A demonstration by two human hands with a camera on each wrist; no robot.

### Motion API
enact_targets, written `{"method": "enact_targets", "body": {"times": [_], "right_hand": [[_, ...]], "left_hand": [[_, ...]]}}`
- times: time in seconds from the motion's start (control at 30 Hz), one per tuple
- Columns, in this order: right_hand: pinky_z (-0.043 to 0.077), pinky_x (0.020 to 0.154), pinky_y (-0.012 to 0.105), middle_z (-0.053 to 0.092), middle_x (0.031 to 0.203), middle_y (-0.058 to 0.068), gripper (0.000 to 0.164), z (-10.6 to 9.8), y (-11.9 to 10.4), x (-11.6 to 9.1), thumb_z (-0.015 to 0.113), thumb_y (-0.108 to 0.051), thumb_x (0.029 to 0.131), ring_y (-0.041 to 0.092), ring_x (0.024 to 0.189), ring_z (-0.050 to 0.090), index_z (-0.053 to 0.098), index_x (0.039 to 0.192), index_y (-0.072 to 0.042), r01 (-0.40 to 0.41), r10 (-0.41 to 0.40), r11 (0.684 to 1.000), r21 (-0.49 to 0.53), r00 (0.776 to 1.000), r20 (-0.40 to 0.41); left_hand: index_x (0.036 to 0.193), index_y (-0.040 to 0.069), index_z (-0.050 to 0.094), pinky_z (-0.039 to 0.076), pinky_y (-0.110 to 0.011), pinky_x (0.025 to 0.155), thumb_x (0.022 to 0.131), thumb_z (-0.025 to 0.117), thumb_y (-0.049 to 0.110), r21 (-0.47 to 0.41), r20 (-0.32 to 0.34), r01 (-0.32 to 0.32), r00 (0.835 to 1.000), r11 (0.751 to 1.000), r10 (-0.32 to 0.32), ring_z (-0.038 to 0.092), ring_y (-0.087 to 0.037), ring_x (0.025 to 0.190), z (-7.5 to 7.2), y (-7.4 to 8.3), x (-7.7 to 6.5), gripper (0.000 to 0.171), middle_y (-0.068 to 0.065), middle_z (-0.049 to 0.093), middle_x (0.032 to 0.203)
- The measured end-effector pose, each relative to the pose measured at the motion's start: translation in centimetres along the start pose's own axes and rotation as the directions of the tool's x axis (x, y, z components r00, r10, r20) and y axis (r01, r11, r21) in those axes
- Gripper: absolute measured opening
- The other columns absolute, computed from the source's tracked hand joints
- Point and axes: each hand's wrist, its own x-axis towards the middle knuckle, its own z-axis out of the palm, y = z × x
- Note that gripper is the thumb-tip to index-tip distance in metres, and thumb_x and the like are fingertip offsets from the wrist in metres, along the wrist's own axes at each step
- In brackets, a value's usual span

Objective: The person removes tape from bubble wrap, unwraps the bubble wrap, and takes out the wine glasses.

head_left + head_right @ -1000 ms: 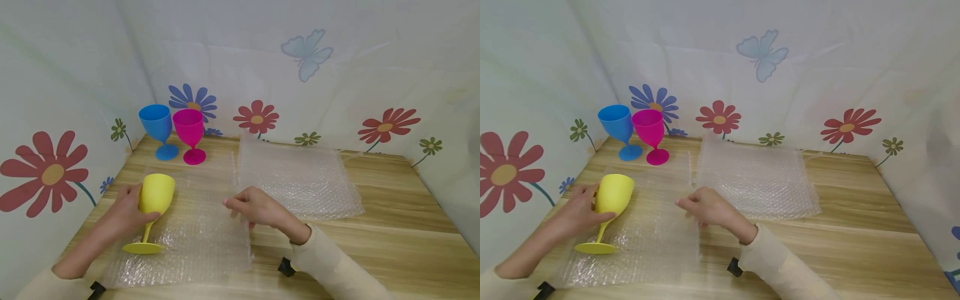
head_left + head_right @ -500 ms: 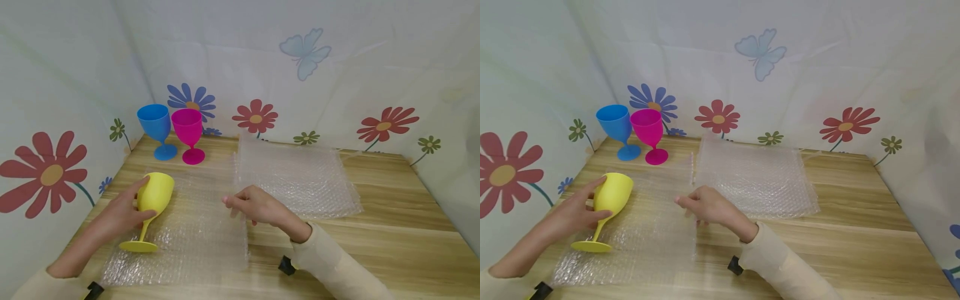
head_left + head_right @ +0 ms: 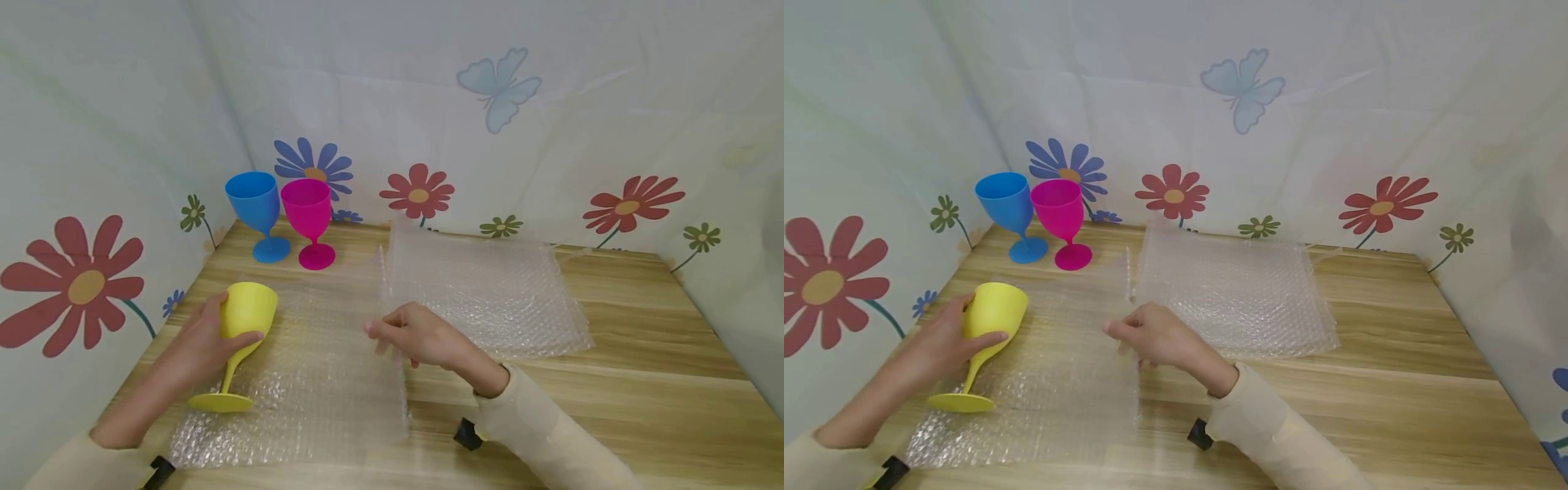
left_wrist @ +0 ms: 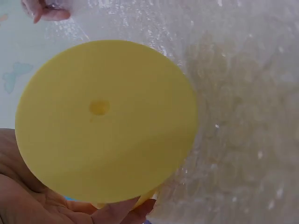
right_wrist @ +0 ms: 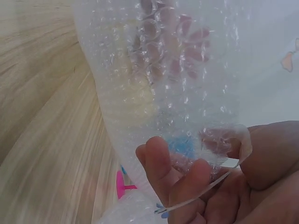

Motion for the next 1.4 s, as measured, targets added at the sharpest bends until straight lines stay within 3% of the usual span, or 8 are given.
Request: {"method": "enact_targets", "body": {"times": [0.13,0.33,0.47,0.7,0.8,1.1,1.23,1.4], "right_hand": [[0.045,0.045,0.025,0.075,0.089,0.001,0.022,0.0,-0.2,0.0,0.068,-0.020,0.102,0.011,0.048,0.047,0.079,0.111,-0.003,0.008,-0.008,1.000,-0.018,1.000,-0.008],[0.047,0.045,0.024,0.075,0.088,0.000,0.019,0.0,-0.2,0.0,0.070,-0.007,0.097,0.008,0.053,0.054,0.078,0.114,-0.001,-0.004,0.004,1.000,-0.022,1.000,-0.018],[0.048,0.047,0.025,0.075,0.085,0.001,0.018,-0.1,-0.2,0.1,0.068,-0.017,0.101,0.010,0.053,0.053,0.080,0.107,-0.005,-0.011,0.010,0.999,-0.032,0.999,-0.031],[0.053,0.053,0.037,0.077,0.095,0.001,0.057,-0.3,-0.2,0.1,0.048,-0.049,0.108,0.016,0.052,0.052,0.080,0.105,-0.003,-0.017,0.017,1.000,0.018,0.999,-0.028],[0.052,0.054,0.037,0.077,0.091,0.002,0.061,-0.3,-0.3,0.2,0.046,-0.052,0.108,0.015,0.052,0.053,0.079,0.107,-0.001,-0.011,0.012,0.999,0.038,0.999,-0.030],[0.051,0.054,0.027,0.077,0.085,0.001,0.015,0.0,-0.6,0.4,0.071,-0.013,0.099,0.010,0.060,0.059,0.081,0.104,-0.003,-0.001,0.003,1.000,0.026,0.996,-0.093],[0.047,0.055,0.023,0.077,0.087,0.002,0.013,-0.2,-0.7,0.2,0.073,-0.008,0.096,0.009,0.063,0.061,0.081,0.104,-0.002,0.011,-0.009,1.000,0.025,0.996,-0.094],[0.057,0.063,0.027,0.077,0.095,0.005,0.015,-1.1,-0.6,-0.5,0.071,-0.005,0.097,0.016,0.067,0.070,0.079,0.109,0.000,0.055,-0.050,0.997,0.063,0.996,-0.073]], "left_hand": [[0.154,-0.018,0.000,0.046,-0.070,0.096,0.098,0.069,0.045,-0.014,0.013,0.018,1.000,1.000,-0.018,0.046,-0.057,0.115,-0.1,-0.2,0.2,0.109,-0.046,0.030,0.140],[0.151,-0.021,-0.004,0.053,-0.064,0.089,0.099,0.065,0.035,-0.084,0.073,0.088,0.994,0.993,-0.082,0.051,-0.055,0.108,-0.8,-0.7,0.7,0.103,-0.045,0.037,0.130],[0.151,-0.020,-0.007,0.055,-0.059,0.083,0.098,0.062,0.036,-0.098,0.094,0.116,0.990,0.988,-0.107,0.053,-0.052,0.104,-0.9,-1.0,0.8,0.104,-0.043,0.041,0.126],[0.153,-0.017,-0.011,0.053,-0.059,0.084,0.099,0.060,0.053,-0.091,0.090,0.096,0.992,0.991,-0.088,0.050,-0.053,0.106,-0.8,-1.3,0.8,0.114,-0.045,0.037,0.130],[0.153,-0.018,-0.009,0.052,-0.061,0.086,0.099,0.058,0.059,-0.088,0.068,0.077,0.995,0.993,-0.071,0.048,-0.053,0.108,-0.7,-1.5,0.8,0.115,-0.045,0.035,0.133],[0.153,-0.019,-0.007,0.049,-0.063,0.092,0.097,0.058,0.063,-0.122,0.072,0.076,0.995,0.990,-0.068,0.046,-0.054,0.113,-0.8,-2.1,1.2,0.119,-0.047,0.029,0.141],[0.154,-0.016,-0.010,0.045,-0.068,0.096,0.096,0.057,0.068,-0.156,0.117,0.110,0.989,0.982,-0.093,0.041,-0.056,0.120,-1.1,-2.8,1.4,0.122,-0.048,0.022,0.148],[0.156,-0.014,-0.010,0.042,-0.069,0.101,0.094,0.057,0.070,-0.217,0.163,0.153,0.979,0.964,-0.119,0.037,-0.057,0.125,-1.5,-3.1,1.5,0.124,-0.047,0.014,0.152]]}}
